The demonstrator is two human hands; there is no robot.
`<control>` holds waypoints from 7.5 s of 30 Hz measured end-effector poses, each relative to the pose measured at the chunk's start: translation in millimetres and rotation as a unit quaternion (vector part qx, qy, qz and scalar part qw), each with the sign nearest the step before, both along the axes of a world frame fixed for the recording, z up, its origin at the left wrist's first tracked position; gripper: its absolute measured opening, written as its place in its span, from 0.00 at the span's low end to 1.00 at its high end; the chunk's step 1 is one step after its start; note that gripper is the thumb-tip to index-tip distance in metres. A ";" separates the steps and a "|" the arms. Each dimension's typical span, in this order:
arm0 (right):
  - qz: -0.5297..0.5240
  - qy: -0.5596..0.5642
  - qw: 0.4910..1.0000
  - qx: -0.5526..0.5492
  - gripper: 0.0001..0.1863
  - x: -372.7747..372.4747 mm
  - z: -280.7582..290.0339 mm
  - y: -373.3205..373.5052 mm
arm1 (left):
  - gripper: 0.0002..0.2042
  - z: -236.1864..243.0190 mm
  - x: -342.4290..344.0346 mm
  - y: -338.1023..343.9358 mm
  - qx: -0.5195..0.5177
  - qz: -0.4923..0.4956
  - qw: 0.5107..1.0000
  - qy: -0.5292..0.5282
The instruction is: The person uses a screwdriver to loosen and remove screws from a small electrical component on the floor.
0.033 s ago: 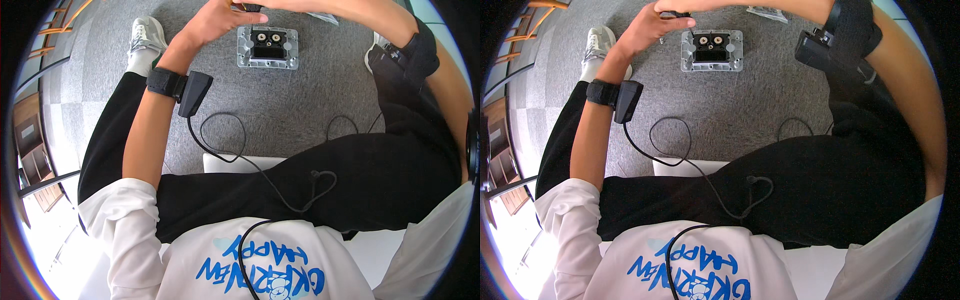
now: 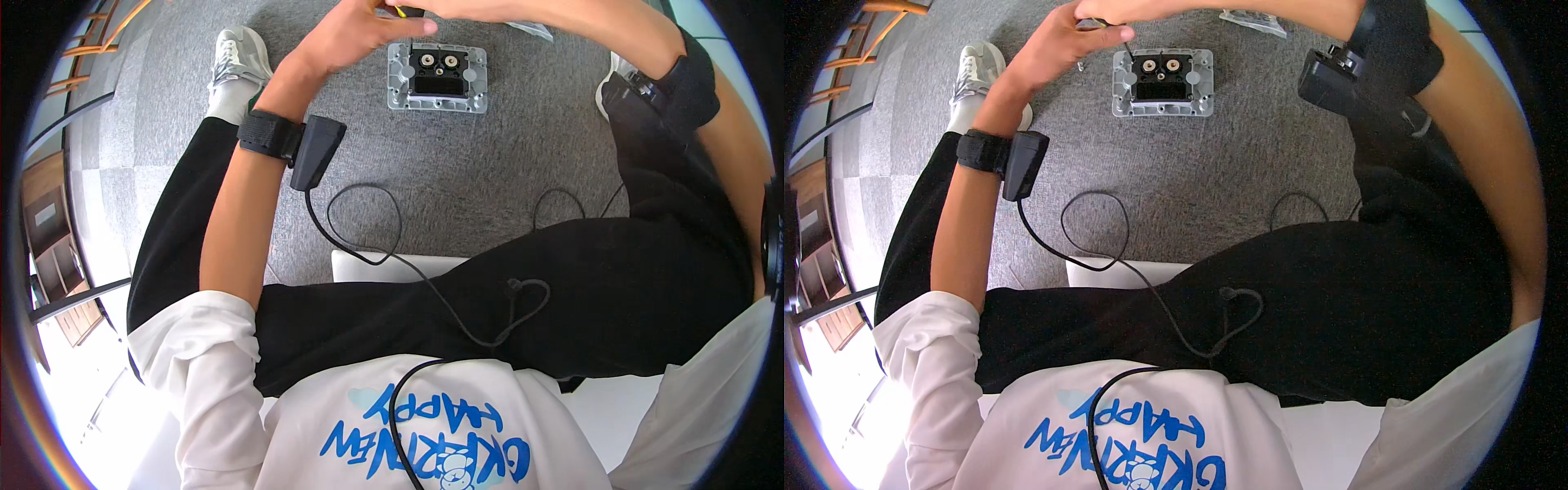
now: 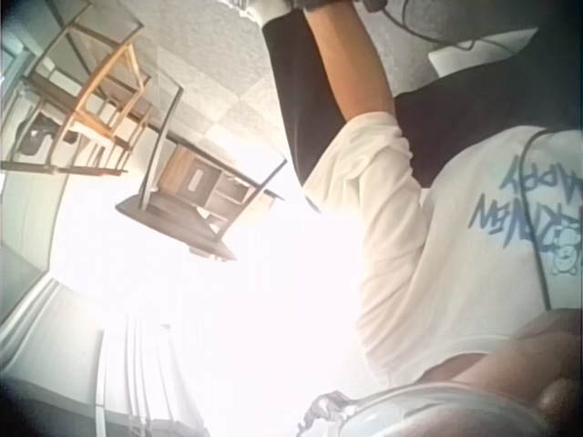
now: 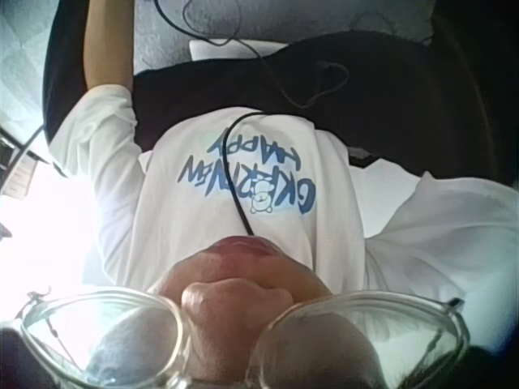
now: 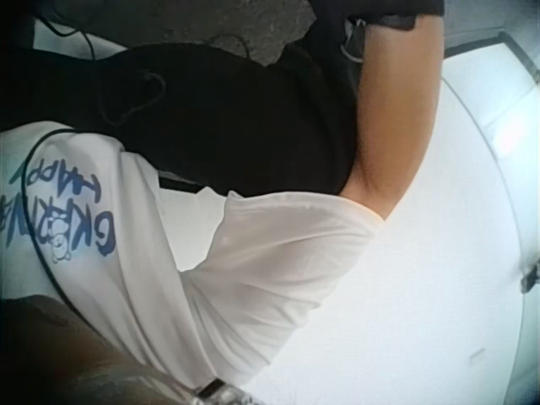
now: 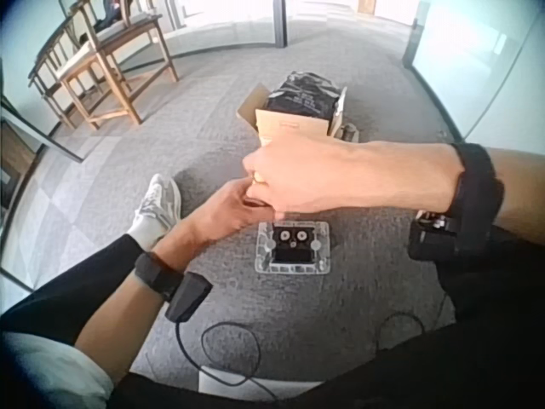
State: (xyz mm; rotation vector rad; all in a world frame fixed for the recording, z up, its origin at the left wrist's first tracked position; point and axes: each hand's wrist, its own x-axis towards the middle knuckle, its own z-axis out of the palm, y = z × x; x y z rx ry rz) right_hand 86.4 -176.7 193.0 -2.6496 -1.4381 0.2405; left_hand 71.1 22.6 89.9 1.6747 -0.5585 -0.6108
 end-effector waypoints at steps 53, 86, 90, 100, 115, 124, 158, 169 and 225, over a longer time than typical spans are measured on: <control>-0.013 0.065 0.997 0.032 0.18 -13.1 10.5 -7.7 | 0.17 -11.4 -10.4 1.4 0.094 0.092 0.985 -0.112; -0.123 0.020 0.992 0.032 0.17 -3.2 -3.3 -0.9 | 0.16 11.6 -14.2 -6.2 0.108 0.072 0.980 -0.151; -0.001 0.035 0.991 0.132 0.19 -0.1 -12.1 -4.8 | 0.15 6.7 -11.2 -0.3 0.107 0.088 0.978 -0.153; -0.206 0.076 0.973 -0.066 0.26 -16.1 10.1 9.5 | 0.14 2.8 -12.1 0.9 0.127 0.067 0.976 -0.164; -0.034 -0.029 0.985 0.166 0.21 -12.9 -16.7 -2.6 | 0.14 11.1 -13.8 1.0 0.029 0.062 0.991 -0.114; -0.103 0.048 0.988 -0.103 0.19 -15.5 16.4 2.5 | 0.15 13.5 -14.5 0.7 0.035 0.080 0.990 -0.113; -0.113 0.076 0.980 0.146 0.09 -7.8 -25.5 -18.1 | 0.18 2.3 -6.3 8.8 0.200 0.081 0.975 -0.060; -0.184 0.112 0.941 0.262 0.07 -26.4 -16.5 -67.1 | 0.19 -72.8 -16.5 -8.4 0.416 0.126 0.891 -0.129; -0.232 0.061 0.938 0.250 0.12 -54.6 -23.1 -150.8 | 0.14 -68.8 0.4 -37.0 0.589 0.061 0.783 -0.189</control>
